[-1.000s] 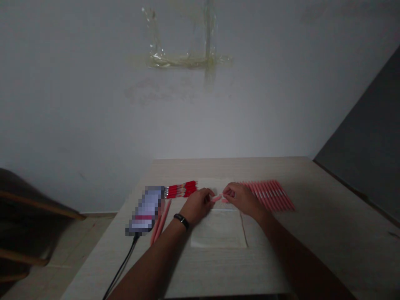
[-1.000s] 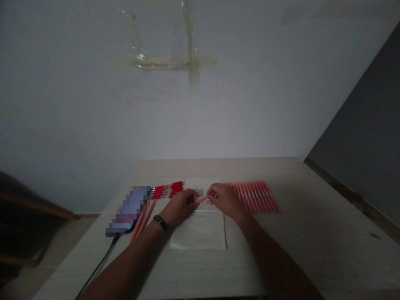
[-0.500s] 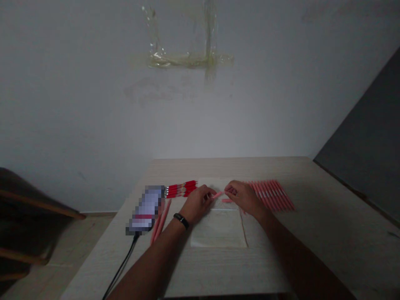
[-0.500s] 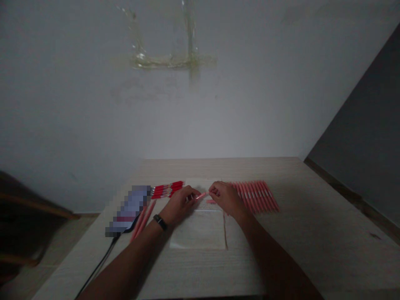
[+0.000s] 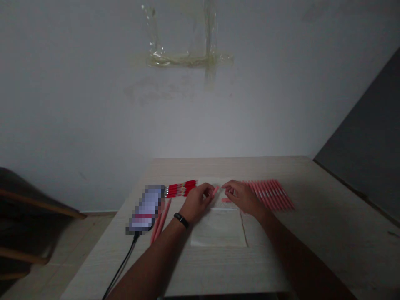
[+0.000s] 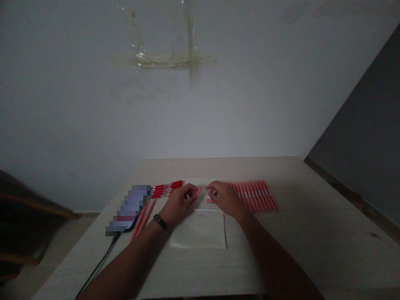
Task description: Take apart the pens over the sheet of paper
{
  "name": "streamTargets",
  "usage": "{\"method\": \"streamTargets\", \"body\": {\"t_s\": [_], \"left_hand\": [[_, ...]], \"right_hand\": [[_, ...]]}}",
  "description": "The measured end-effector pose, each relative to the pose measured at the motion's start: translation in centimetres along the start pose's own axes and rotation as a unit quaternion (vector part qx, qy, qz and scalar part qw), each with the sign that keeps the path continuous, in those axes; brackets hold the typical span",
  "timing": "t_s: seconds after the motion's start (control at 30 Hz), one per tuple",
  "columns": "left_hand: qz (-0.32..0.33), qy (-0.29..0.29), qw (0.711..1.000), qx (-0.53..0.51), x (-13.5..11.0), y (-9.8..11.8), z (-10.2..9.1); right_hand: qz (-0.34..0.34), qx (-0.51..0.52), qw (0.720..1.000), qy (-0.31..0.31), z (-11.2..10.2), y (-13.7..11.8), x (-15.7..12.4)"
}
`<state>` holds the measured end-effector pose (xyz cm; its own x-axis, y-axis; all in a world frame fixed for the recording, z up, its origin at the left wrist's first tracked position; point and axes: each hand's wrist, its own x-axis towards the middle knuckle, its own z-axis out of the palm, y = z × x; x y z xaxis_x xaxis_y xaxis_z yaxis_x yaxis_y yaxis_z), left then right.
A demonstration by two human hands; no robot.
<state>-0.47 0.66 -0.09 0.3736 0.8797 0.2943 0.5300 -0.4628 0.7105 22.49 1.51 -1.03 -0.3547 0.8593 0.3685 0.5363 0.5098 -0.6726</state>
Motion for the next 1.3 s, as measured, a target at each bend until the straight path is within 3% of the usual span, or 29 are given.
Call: {"method": "streamTargets", "body": {"t_s": [0.17,0.4,0.63,1.0,1.3], "left_hand": [[-0.004,0.028,0.998,-0.052,0.3,-0.4,0.0],[-0.007,-0.012,1.000,-0.020,0.1,-0.7,0.3],[0.013,0.033,0.998,-0.049,0.1,-0.7,0.1],[0.020,0.033,0.998,-0.039,0.2,-0.5,-0.1],[-0.064,-0.018,0.997,0.028,-0.1,-1.5,0.3]], "right_hand": [[-0.002,-0.012,1.000,-0.007,0.2,0.4,0.0],[-0.024,-0.025,0.999,-0.015,0.0,0.2,0.1],[-0.031,-0.036,0.999,-0.016,-0.1,0.0,0.1],[-0.030,-0.038,0.999,-0.019,-0.3,-0.3,0.1],[-0.025,-0.057,0.998,-0.032,-0.9,-0.4,0.0]]}}
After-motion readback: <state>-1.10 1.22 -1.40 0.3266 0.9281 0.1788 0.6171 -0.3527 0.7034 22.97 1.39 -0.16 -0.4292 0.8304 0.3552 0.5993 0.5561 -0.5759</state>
